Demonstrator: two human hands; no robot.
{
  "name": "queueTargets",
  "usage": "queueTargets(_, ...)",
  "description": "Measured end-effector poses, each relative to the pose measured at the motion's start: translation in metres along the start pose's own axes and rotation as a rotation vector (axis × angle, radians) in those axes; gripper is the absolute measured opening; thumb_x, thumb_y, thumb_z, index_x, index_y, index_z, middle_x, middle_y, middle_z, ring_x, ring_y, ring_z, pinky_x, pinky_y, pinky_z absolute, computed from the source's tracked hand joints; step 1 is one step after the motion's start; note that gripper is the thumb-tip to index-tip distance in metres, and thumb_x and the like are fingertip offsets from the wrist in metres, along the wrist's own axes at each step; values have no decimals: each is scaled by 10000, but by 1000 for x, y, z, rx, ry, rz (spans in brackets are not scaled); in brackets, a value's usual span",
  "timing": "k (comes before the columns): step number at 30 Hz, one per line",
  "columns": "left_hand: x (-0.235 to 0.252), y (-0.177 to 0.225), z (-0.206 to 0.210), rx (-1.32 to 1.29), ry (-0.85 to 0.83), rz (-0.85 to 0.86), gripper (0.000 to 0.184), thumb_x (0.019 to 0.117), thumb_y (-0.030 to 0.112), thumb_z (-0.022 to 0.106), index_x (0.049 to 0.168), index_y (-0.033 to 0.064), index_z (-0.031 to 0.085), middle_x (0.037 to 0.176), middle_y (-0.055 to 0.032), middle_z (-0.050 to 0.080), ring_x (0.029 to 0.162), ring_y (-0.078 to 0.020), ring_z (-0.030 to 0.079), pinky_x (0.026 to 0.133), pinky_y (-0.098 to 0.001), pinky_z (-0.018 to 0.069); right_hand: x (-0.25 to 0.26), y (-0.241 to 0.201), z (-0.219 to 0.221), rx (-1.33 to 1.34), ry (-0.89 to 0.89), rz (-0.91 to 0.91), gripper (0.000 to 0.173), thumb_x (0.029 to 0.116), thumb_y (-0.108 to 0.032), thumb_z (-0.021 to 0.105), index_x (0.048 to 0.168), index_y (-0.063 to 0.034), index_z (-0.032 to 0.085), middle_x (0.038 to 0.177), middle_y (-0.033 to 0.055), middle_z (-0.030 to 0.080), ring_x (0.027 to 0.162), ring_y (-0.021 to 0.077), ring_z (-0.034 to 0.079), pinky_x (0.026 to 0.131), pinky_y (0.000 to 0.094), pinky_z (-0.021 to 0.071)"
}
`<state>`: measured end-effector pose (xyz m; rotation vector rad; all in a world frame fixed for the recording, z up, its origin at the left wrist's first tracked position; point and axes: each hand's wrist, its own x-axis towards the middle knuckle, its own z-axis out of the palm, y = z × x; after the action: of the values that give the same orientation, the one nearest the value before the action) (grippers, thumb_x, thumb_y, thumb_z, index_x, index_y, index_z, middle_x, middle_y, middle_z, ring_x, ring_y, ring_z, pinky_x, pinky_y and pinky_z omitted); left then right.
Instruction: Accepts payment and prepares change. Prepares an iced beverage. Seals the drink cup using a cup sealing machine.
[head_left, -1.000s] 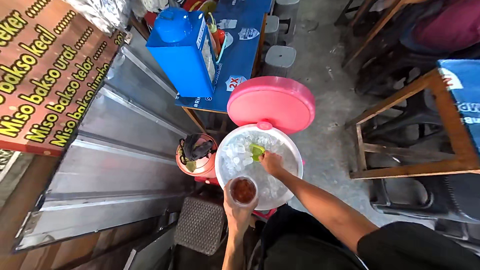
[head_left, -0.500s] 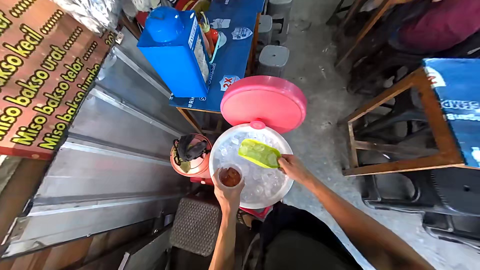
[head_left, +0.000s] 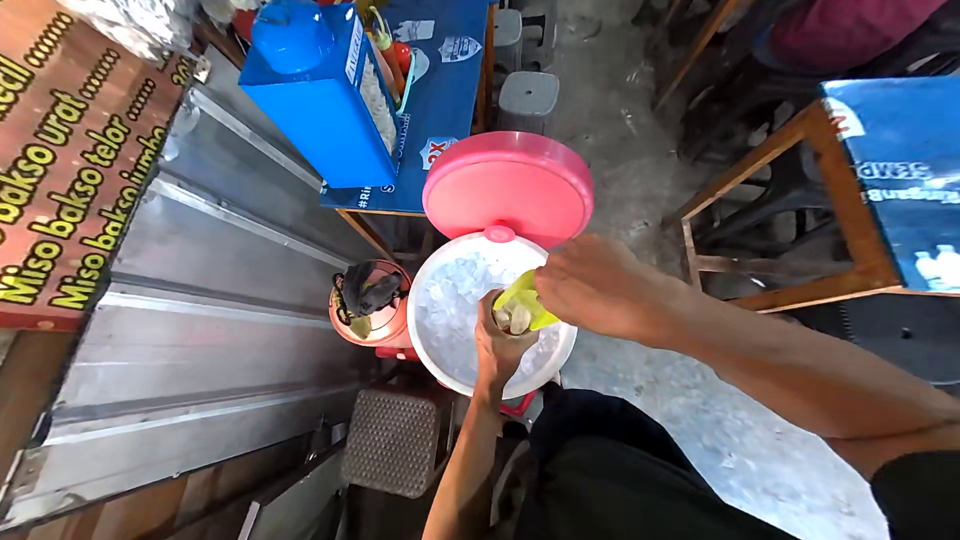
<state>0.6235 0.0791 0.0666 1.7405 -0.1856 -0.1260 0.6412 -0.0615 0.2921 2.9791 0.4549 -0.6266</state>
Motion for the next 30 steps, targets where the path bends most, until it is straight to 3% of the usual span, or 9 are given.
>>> queueTargets(4, -2, -8, 1, -173, 31, -23, 932, 575, 162, 950, 1344, -65, 476, 1181, -172, 652, 1048, -148, 669, 897, -291, 581, -17, 14, 1, -22, 87, 8, 276, 977, -248, 661, 745, -99, 651, 626, 62, 575, 612, 266, 619, 527, 432, 448)
queueTargets(7, -4, -13, -2, -183, 18, -6, 901, 583, 120, 915, 1349, -73, 480, 1195, -181, 645, 1055, -149, 663, 904, -293, 576, -27, 34, 8, 32, 105, 43, 317, 980, -352, 670, 770, -115, 674, 623, 55, 589, 627, 268, 636, 557, 463, 479)
queueTargets(11, -3, -16, -1, -168, 43, 52, 926, 565, 202, 938, 1313, -99, 484, 1186, -186, 647, 1070, -143, 651, 947, -279, 549, -40, 60, 27, 189, 70, 23, 335, 998, -426, 646, 791, -165, 673, 630, 2, 590, 639, 199, 629, 592, 438, 492)
queueTargets(16, -7, -14, -11, -122, 26, 78, 945, 578, 206, 959, 1334, -95, 480, 1242, -199, 638, 1150, -185, 640, 1001, -314, 545, -60, 85, 56, 352, 234, 243, 380, 1010, -442, 620, 774, -144, 635, 603, 34, 564, 601, 245, 618, 540, 491, 482)
queueTargets(18, -16, -11, -21, -106, 26, 86, 927, 591, 173, 954, 1344, -101, 487, 1278, -209, 633, 1184, -205, 632, 1021, -334, 541, -45, 84, 75, 469, 140, 392, 403, 1044, -416, 585, 863, -65, 661, 719, 141, 626, 734, 355, 655, 645, 588, 504)
queueTargets(20, -30, -4, -32, -94, 62, 76, 923, 582, 161, 950, 1334, -106, 486, 1262, -205, 625, 1169, -190, 630, 1005, -312, 546, -8, 72, 113, 574, -22, 471, 460, 1080, -405, 501, 1008, 12, 682, 925, 247, 677, 937, 448, 668, 804, 660, 499)
queueTargets(23, -53, 8, -50, -49, 129, 38, 917, 577, 176, 946, 1325, -99, 492, 1246, -184, 637, 1156, -166, 630, 992, -291, 546, 66, 27, 190, 602, -207, 488, 544, 1098, -420, 380, 1159, 47, 653, 1160, 297, 675, 1140, 472, 648, 912, 667, 493)
queueTargets(26, -69, 12, -61, -36, 185, 0, 906, 580, 193, 942, 1321, -74, 494, 1243, -159, 633, 1149, -151, 631, 983, -280, 552, 116, -5, 227, 638, -170, 544, 498, 1083, -367, 375, 1139, 28, 672, 1147, 259, 701, 1139, 430, 667, 908, 624, 505)
queueTargets(30, -77, 8, -73, -11, 249, -22, 923, 582, 209, 939, 1338, -65, 488, 1266, -153, 625, 1163, -143, 625, 997, -272, 543, 113, 21, 241, 729, -133, 447, 486, 1074, -366, 394, 1052, 27, 680, 1084, 252, 696, 1088, 418, 668, 873, 625, 496)
